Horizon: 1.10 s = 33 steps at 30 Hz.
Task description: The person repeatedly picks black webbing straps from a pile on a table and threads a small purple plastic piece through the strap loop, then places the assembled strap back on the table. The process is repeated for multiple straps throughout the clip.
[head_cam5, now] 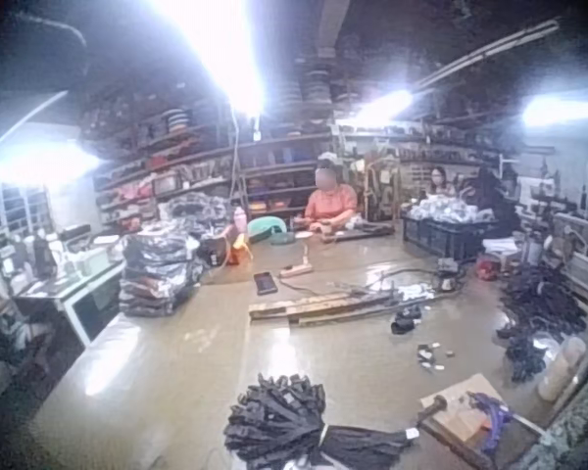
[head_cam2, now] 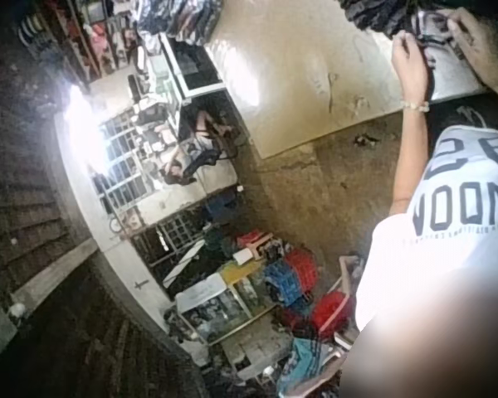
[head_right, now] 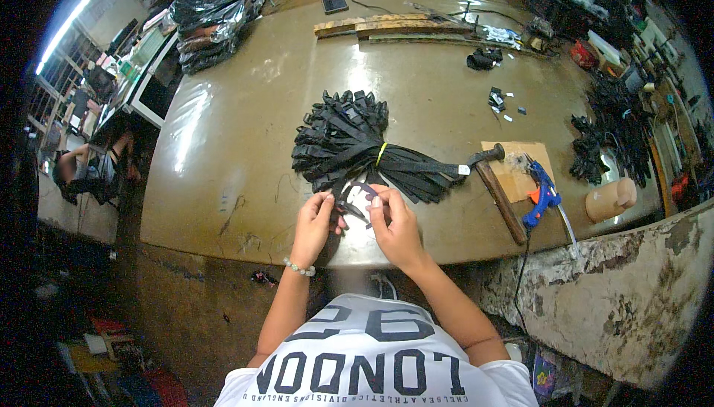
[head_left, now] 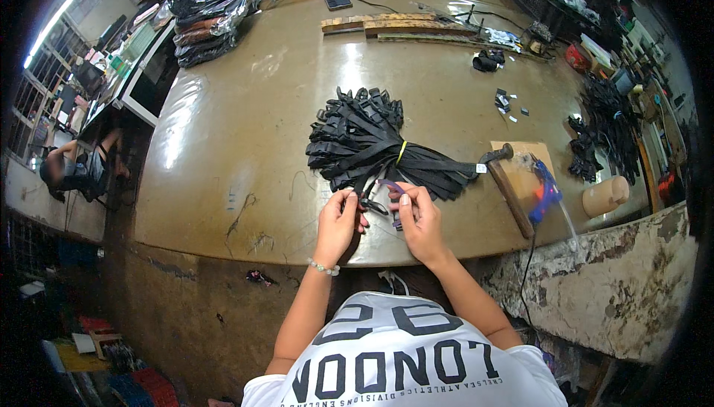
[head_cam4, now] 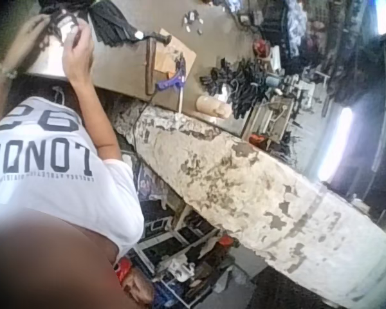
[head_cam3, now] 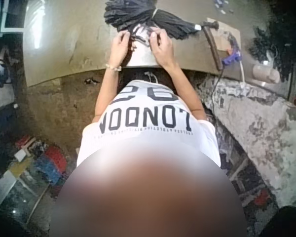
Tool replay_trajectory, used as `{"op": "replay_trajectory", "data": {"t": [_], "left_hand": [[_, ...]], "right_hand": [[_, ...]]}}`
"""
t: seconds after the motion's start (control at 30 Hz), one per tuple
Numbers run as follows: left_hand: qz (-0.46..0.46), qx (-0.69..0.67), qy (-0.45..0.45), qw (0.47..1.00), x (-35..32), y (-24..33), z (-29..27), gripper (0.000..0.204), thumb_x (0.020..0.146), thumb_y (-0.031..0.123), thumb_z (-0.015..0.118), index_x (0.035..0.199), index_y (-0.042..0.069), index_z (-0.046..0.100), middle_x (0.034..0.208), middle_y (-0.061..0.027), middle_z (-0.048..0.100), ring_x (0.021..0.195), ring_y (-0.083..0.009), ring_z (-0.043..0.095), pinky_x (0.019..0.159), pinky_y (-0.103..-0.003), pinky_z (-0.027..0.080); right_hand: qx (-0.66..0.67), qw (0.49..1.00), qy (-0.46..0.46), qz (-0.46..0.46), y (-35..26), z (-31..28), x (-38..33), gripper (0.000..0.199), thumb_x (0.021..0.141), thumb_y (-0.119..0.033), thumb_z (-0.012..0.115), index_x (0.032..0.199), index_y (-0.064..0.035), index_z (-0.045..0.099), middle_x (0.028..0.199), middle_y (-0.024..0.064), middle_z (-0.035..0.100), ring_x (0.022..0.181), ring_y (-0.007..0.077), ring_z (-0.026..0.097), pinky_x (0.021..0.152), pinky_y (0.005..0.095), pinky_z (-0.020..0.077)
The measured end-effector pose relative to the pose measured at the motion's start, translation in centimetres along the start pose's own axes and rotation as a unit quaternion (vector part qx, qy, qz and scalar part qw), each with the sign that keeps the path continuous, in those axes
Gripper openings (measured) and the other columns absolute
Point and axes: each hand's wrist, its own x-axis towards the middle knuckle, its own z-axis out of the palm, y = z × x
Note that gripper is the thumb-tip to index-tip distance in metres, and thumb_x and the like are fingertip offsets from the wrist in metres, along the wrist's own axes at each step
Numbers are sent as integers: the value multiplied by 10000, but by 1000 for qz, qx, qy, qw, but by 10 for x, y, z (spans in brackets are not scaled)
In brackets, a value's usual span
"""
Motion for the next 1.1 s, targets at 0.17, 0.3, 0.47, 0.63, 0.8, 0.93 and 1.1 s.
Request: {"op": "replay_trajectory", "data": {"t": [0.17, 0.3, 0.47, 0.63, 0.8, 0.93, 1.1], "left_hand": [[65, 31, -3, 997, -3, 2, 8, 246, 993, 234, 550, 990, -6, 601, 699, -17, 606, 603, -71, 569, 544, -220, 453], [94, 114, 23, 989, -5, 4, 10, 234, 992, 223, 551, 995, -5, 605, 746, -27, 628, 651, -85, 592, 603, -226, 467], [133, 226, 43, 964, -6, 7, 9, 226, 981, 208, 564, 989, -12, 615, 776, -47, 648, 643, -106, 606, 608, -254, 480], [135, 244, 60, 959, -6, 9, 11, 234, 975, 214, 568, 995, -15, 614, 787, -86, 658, 623, -125, 602, 604, -274, 482], [195, 289, 77, 934, -8, 10, 13, 216, 970, 190, 569, 992, -19, 619, 798, -114, 671, 653, -157, 629, 614, -291, 490], [149, 249, 79, 954, -7, 8, 13, 211, 968, 177, 564, 990, -23, 627, 786, -99, 678, 667, -149, 632, 634, -291, 498], [178, 262, 73, 946, 0, 15, -3, 215, 972, 136, 526, 1031, -45, 626, 809, -103, 656, 652, -158, 634, 612, -300, 497]], "right_hand": [[-65, 992, -100, 49, -5, -4, 15, 234, 1039, -191, 391, 1077, 15, 496, 1009, 129, 633, 803, 139, 586, 721, 285, 491], [-155, 980, -126, 7, 2, -11, 26, 236, 1041, -212, 390, 1055, -2, 496, 962, 122, 645, 793, 160, 596, 725, 302, 485], [-116, 984, -129, 35, 4, -17, 30, 209, 989, -186, 472, 990, 23, 486, 796, 177, 607, 713, 324, 614, 678, 375, 481], [-149, 975, -149, 71, -7, -24, 33, 175, 900, -132, 559, 926, 39, 533, 781, 167, 608, 702, 306, 601, 670, 365, 480], [-183, 972, -145, 10, -7, -20, 33, 162, 852, -106, 582, 920, 41, 564, 779, 174, 600, 742, 301, 591, 684, 385, 482], [-202, 966, -153, -53, -3, -22, 33, 158, 843, -101, 584, 921, 35, 579, 770, 167, 593, 760, 299, 587, 686, 390, 478], [-209, 968, -136, 6, -10, -27, 32, 183, 897, -128, 567, 985, 33, 575, 769, 152, 590, 739, 274, 584, 676, 371, 478]]}}
